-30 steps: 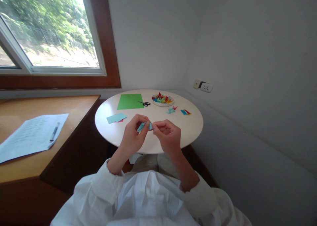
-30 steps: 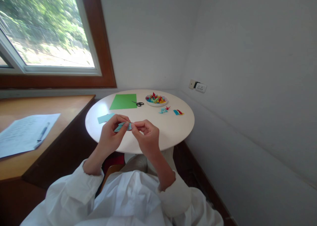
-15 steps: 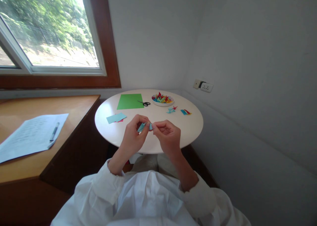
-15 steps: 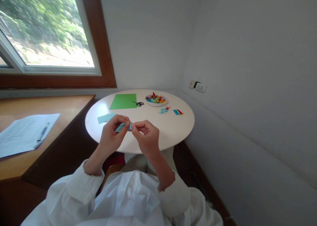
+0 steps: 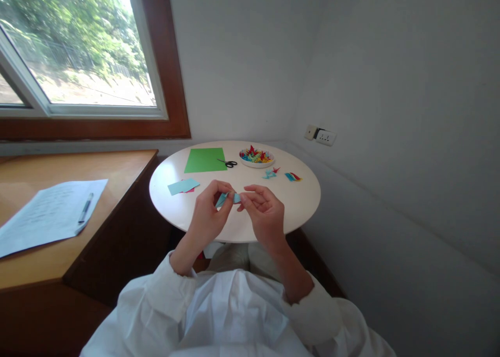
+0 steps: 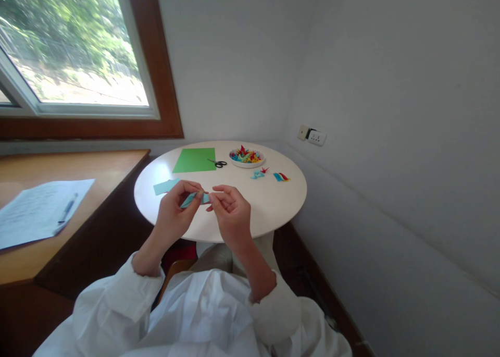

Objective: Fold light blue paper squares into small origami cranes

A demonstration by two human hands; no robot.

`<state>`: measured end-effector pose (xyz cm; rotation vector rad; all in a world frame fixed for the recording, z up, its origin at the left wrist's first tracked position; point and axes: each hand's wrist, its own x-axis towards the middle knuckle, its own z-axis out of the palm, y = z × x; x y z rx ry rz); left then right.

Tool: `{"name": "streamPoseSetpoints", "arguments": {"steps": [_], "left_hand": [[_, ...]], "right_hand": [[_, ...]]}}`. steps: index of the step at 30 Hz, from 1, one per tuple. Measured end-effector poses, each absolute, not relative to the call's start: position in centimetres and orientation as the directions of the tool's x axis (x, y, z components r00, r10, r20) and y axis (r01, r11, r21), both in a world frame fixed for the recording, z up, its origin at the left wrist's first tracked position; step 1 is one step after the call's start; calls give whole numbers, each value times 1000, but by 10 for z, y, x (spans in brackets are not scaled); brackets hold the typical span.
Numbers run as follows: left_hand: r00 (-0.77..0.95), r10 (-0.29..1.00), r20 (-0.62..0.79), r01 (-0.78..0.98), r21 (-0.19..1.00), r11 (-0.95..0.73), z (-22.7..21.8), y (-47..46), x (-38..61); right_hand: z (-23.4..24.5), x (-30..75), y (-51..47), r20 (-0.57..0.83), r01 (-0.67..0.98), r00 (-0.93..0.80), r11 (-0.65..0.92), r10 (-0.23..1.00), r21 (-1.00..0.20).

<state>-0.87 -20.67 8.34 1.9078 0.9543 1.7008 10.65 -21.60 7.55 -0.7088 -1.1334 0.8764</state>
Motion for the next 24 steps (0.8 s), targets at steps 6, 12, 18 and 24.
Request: {"name": "streamPoseSetpoints", "arguments": {"steps": [6,12,18,24], "left_hand": [[3,728,686,246,705,-665,84,-208,-10],[-1,748,663,190,735,-651,84,-210,-7],[87,797,598,8,799,-601,83,-216,-10],[114,809,577,120,800,-587,80,-220,-15]], "right_hand": [[74,109,-215,463,-210,123,479,878,-852],[75,106,-213,465,-233,80,470,881,-851],[71,107,-212,495,-179,155,517,855,-837],[70,106,-211,479,-179,160,502,863,-846]]}}
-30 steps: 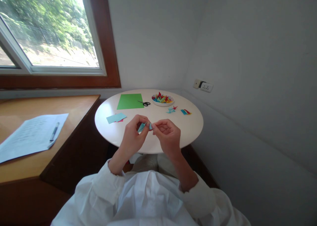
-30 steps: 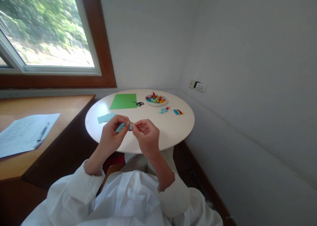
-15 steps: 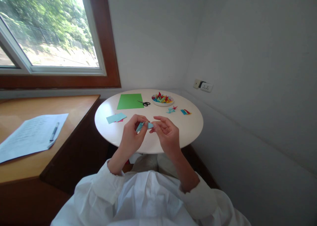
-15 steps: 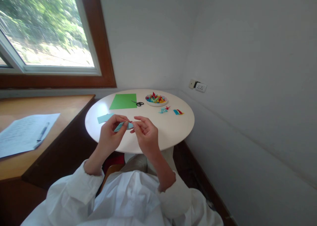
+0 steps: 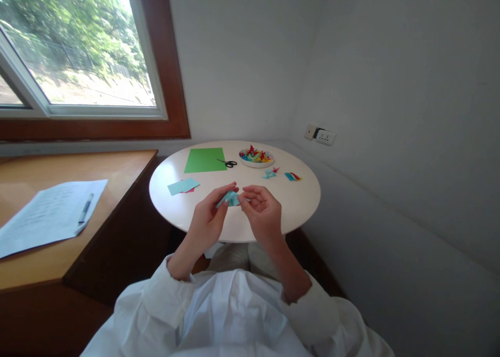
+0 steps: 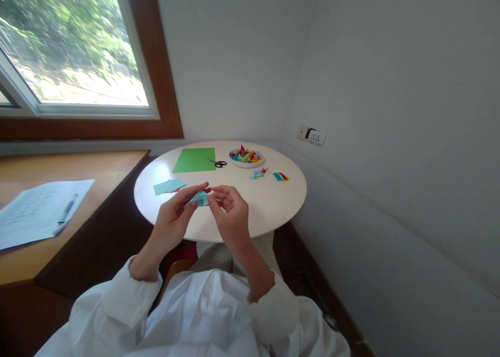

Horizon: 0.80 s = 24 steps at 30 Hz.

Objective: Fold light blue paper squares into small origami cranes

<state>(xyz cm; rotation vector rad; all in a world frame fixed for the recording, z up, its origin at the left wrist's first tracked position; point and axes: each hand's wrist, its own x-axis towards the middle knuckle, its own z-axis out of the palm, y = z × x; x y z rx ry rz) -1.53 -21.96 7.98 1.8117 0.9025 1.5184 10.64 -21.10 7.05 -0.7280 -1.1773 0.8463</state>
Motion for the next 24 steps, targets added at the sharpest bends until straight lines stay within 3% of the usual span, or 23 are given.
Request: {"name": "streamPoseSetpoints", "arguments": {"steps": [15,17,20,24], "left_hand": [[102,794,600,213,766,-606,76,-213,-11],[115,752,649,240,717,-655,74,-211,-15],[187,642,743,371,552,-747,75,-207,-24],[282,581,764,461,423,-780,80,-206,-31]], "right_hand": [[69,105,-207,433,-141,129,448,892,-883],[68,106,-207,423,-120,127,438,897,-891],[68,109,-205,402,-100,117,413,908,-905],[66,113,-201,387,-93,75,393,919,-915]]}}
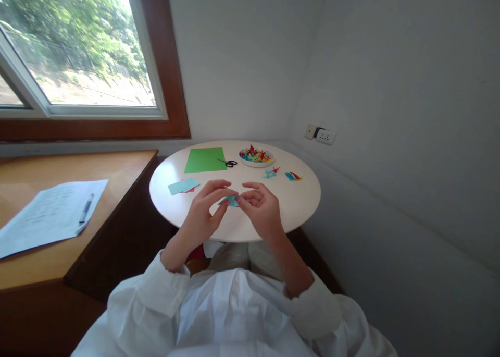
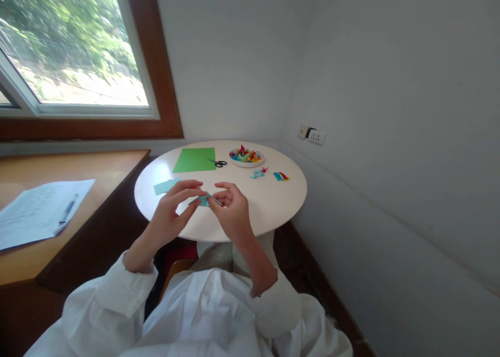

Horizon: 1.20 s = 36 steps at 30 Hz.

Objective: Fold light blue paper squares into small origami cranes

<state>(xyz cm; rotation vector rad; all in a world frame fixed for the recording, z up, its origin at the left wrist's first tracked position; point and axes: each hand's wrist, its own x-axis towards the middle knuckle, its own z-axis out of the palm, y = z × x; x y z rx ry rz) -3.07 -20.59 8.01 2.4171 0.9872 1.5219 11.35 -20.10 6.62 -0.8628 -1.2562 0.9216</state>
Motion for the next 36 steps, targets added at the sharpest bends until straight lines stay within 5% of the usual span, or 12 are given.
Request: {"name": "streamPoseSetpoints", "arguments": {"steps": [10,21,36], "left_hand": [[276,616,738,470,455,-756,84,-208,-28],[122,701,703,408,608,-681,76,-201,-28],[129,704,699,246,665,-705,69,-196,-30]], "right_hand": [[66,116,-198,401,-68,74,406,913,-912],[72,117,-207,597,238,81,566,798,-789],[60,117,-197,631,47,53,630,774,-775]]}}
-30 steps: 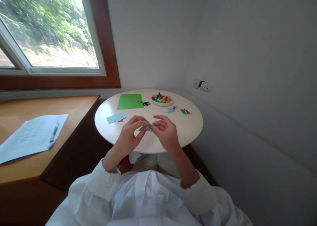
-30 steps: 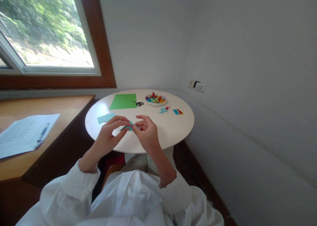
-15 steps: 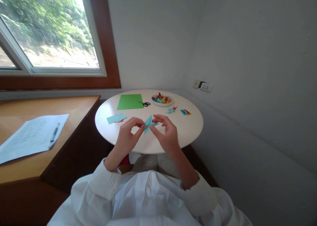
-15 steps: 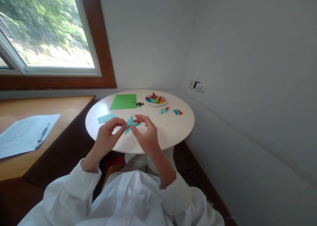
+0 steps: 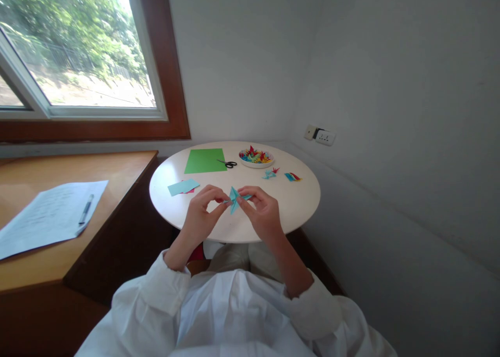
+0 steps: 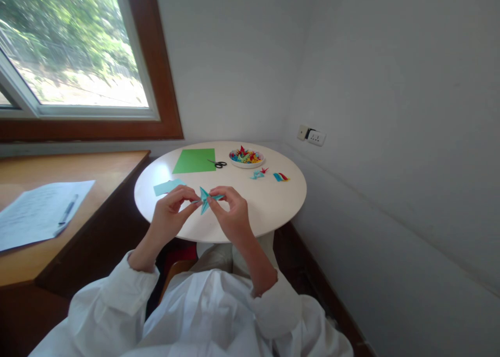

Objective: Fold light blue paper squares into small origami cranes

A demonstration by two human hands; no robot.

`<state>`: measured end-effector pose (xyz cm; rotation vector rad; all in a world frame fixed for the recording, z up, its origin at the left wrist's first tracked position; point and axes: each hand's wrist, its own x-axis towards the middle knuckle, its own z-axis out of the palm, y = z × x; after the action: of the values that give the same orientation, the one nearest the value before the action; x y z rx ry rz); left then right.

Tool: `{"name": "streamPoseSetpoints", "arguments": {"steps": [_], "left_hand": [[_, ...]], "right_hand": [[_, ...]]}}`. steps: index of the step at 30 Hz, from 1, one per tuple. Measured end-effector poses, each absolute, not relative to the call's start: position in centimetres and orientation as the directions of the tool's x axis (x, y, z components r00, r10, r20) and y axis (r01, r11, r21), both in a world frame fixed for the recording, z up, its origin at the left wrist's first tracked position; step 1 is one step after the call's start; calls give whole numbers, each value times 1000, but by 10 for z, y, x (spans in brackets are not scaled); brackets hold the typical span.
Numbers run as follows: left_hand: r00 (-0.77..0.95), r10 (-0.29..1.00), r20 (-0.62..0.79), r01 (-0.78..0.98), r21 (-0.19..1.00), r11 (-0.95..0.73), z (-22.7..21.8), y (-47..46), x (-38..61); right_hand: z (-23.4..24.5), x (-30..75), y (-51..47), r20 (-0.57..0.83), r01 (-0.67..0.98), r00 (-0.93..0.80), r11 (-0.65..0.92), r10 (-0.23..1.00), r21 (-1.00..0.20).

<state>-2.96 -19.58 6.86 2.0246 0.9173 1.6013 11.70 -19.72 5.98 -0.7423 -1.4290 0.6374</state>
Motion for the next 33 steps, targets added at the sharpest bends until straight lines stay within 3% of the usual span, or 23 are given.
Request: {"name": "streamPoseSetpoints", "arguments": {"steps": [4,8,16,20,26,33], "left_hand": [[184,729,659,322,660,-679,71,-199,-32],[120,761,637,429,659,-618,76,-203,-38],[147,797,586,395,704,-590,88,-207,-34],[169,765,621,432,651,-624,88,-209,-30],[161,779,606,437,664,-607,85,-206,-33],[208,790,577,321,722,-613,83,-205,-38]], "right_hand": [[61,118,-200,694,159,68,679,717,-717],[63,119,-203,770,343,51,713,636,-612],[62,114,-207,841,490,-24,739,540,-461],[61,113,-208,842,493,-30,741,538,-456],[61,114,-208,838,423,-35,768,544,-481],[61,121,-207,709,182,-70,708,702,-683]]}}
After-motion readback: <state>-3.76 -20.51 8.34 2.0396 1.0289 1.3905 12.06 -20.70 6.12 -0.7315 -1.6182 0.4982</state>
